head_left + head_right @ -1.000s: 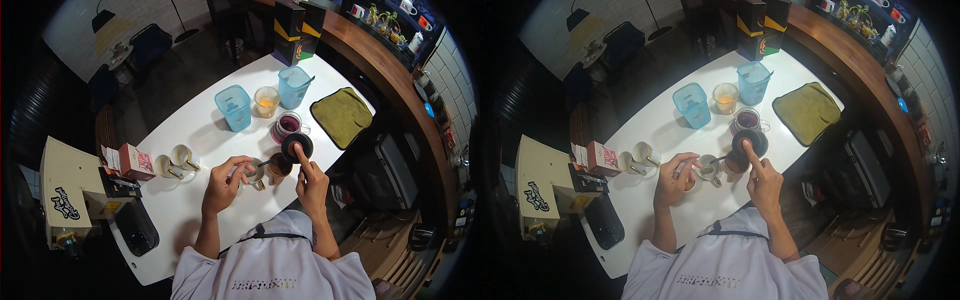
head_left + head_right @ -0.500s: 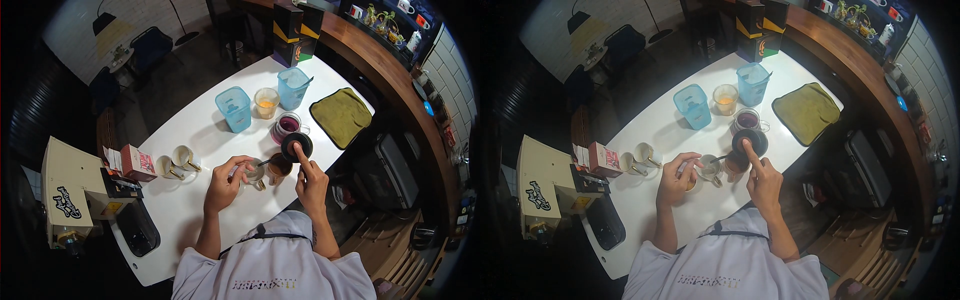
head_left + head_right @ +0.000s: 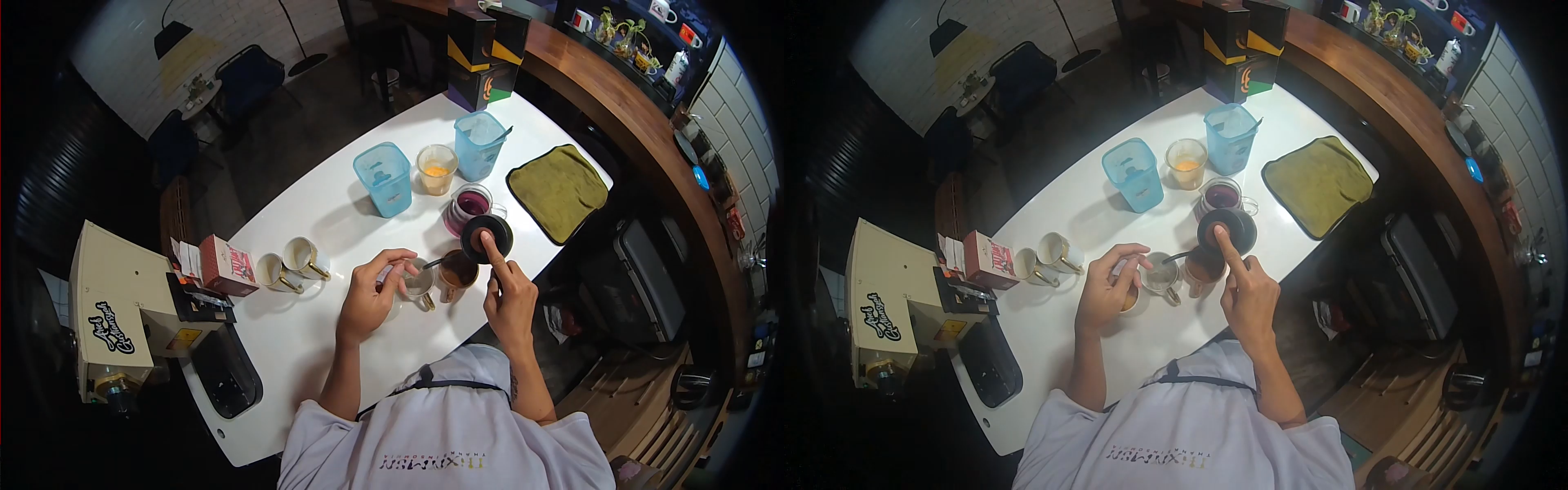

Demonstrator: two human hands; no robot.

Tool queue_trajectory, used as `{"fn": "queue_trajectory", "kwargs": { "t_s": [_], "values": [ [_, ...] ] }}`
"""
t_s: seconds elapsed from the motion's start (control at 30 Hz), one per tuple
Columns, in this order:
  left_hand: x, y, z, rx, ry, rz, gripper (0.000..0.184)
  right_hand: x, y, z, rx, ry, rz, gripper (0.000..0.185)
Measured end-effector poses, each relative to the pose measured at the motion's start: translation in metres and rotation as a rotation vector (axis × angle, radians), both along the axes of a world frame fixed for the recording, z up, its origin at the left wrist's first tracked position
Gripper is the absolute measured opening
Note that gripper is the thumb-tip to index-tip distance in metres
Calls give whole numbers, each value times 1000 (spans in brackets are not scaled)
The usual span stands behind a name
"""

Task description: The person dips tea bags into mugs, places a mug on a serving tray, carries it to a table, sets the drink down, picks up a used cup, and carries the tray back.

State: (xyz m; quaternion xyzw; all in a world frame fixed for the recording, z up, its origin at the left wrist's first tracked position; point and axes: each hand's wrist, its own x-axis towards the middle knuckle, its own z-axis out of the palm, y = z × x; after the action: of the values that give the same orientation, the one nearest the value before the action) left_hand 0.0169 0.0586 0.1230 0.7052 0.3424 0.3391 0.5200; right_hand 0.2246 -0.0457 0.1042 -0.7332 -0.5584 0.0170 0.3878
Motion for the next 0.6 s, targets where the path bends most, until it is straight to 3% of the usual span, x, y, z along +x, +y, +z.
{"fn": "queue_trajectory", "kwargs": {
  "t_s": [0.13,0.6],
  "values": [
    [0,-4,8,-81,-42,-31,22,1,-1,-1,8,-11,6,87],
    [0,1,-1,18,22,10,21,3,2,-5,-6,-60,2,94]
  ]
}}
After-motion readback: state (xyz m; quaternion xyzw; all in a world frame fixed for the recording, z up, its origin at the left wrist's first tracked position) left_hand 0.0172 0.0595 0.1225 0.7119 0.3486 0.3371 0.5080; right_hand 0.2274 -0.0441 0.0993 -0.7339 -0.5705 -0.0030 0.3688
